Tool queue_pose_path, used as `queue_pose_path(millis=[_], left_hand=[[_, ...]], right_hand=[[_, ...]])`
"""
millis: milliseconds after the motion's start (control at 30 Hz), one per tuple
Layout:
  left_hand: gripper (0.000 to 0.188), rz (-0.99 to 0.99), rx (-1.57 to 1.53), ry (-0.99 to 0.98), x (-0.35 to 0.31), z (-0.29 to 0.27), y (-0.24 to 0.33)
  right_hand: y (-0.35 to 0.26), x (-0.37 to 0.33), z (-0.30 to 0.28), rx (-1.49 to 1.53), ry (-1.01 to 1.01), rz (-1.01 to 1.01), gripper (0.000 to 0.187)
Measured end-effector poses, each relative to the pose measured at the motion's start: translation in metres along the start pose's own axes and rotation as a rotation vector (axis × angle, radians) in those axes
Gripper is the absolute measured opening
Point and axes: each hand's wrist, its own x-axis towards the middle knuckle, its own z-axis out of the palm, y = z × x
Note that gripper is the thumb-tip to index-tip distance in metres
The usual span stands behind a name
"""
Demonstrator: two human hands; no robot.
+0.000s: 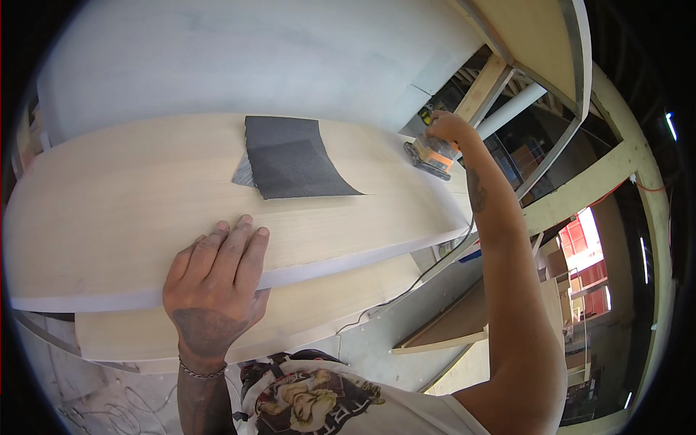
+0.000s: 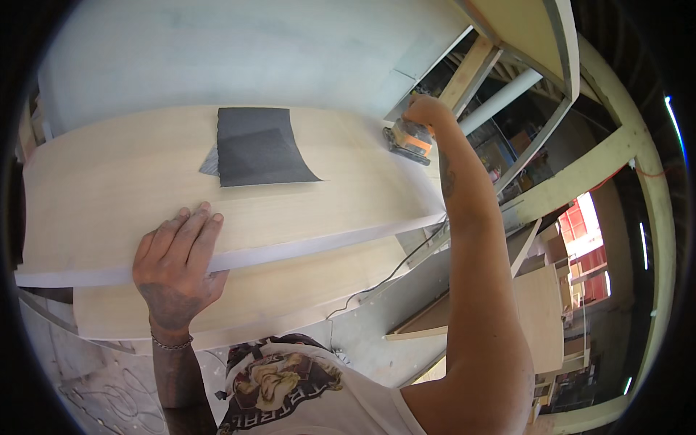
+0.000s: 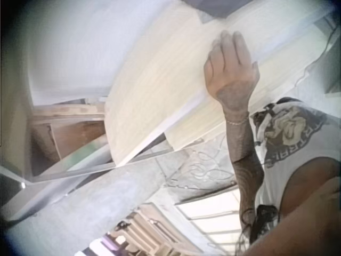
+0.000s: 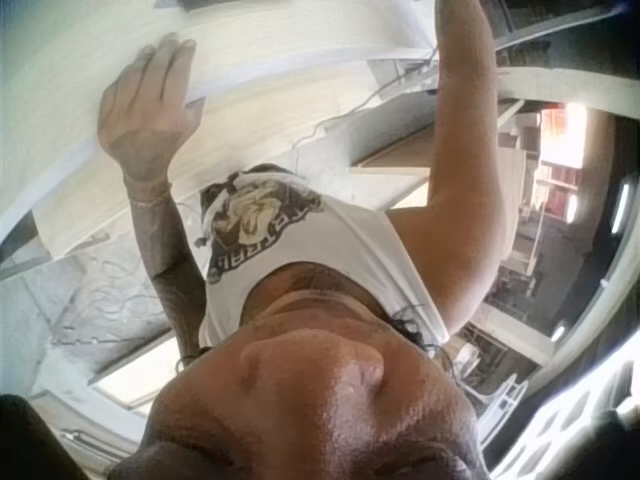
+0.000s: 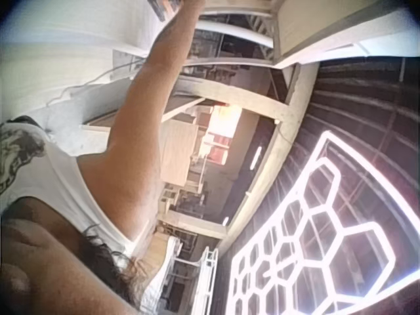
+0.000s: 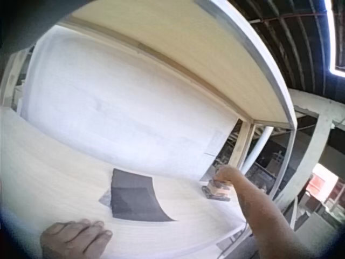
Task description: The person sands the surface of a wooden shelf using an electric sander while holding the wood with their hand.
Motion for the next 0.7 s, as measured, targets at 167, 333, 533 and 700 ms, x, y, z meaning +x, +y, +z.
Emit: queue_pose_path(millis=[167, 333, 533, 700], left_hand=[[0.044, -0.001, -0.011, -0.02, 0.003, -0.001, 0.004], [0.045, -0.002, -0.011, -0.015, 0.002, -0.001, 0.002], [0.042, -0.021, 0.009, -0.024, -0.002, -0.002, 0.0], [0.045, -0.001, -0.014, -0.004, 0.002, -0.004, 0.003]], right_hand=[[-0.021, -0.013, -0.008, 0.075, 0.004, -0.087, 0.056], [-0.024, -0.024, -0.012, 0.112, -0.016, -0.084, 0.058], [-0.007, -0.011, -0.004, -0.006, -0.001, -0.003, 0.058], [-0.017, -0.026, -0.014, 0.056, -0.035, -0.068, 0.062]])
